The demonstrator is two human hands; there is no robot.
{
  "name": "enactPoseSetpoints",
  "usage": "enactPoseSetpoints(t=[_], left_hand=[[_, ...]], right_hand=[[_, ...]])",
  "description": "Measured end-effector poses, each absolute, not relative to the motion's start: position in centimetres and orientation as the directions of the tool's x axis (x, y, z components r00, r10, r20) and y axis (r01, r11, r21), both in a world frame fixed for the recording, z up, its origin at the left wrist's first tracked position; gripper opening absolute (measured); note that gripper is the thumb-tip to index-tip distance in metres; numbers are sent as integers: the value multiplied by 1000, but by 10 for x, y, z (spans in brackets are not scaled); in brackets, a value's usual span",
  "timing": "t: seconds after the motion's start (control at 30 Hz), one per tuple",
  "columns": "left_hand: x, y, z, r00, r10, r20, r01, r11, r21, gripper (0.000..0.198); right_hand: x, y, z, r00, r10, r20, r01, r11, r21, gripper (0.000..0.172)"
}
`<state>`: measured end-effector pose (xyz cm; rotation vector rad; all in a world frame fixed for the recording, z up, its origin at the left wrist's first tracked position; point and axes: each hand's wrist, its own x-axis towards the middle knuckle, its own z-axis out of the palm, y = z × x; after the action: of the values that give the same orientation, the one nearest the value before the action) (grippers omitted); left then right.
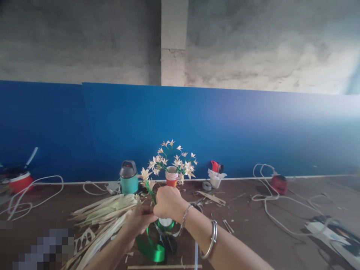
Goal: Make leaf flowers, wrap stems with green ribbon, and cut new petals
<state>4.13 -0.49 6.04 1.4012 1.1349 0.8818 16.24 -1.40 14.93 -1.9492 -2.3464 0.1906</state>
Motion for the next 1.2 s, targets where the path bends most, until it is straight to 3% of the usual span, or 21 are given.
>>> enactPoseSetpoints(t=[0.2,0.4,0.5,0.6,0.8,1.2], left_hand=[[40,2,30,336,940,-54,-20,65,998,16],[38,5,25,217,975,-40,-162,76,984,22],[37,6,26,130,991,-40,-214,67,975,23],[39,5,23,105,994,-39,-235,63,970,21],[46,0,15,90,995,-33,-269,56,961,16],[46,-4,15,98,991,89,-107,-78,991,28]], right_hand=[[159,-13,142,-163,986,-19,966,156,-205,18],[175,-6,124,-302,953,-24,862,262,-434,15],[178,-9,103,-302,949,87,790,300,-535,28],[176,-16,79,-148,952,269,663,297,-687,30],[175,-25,54,-64,936,346,624,309,-718,38],[172,-34,46,-18,857,515,769,341,-540,35]])
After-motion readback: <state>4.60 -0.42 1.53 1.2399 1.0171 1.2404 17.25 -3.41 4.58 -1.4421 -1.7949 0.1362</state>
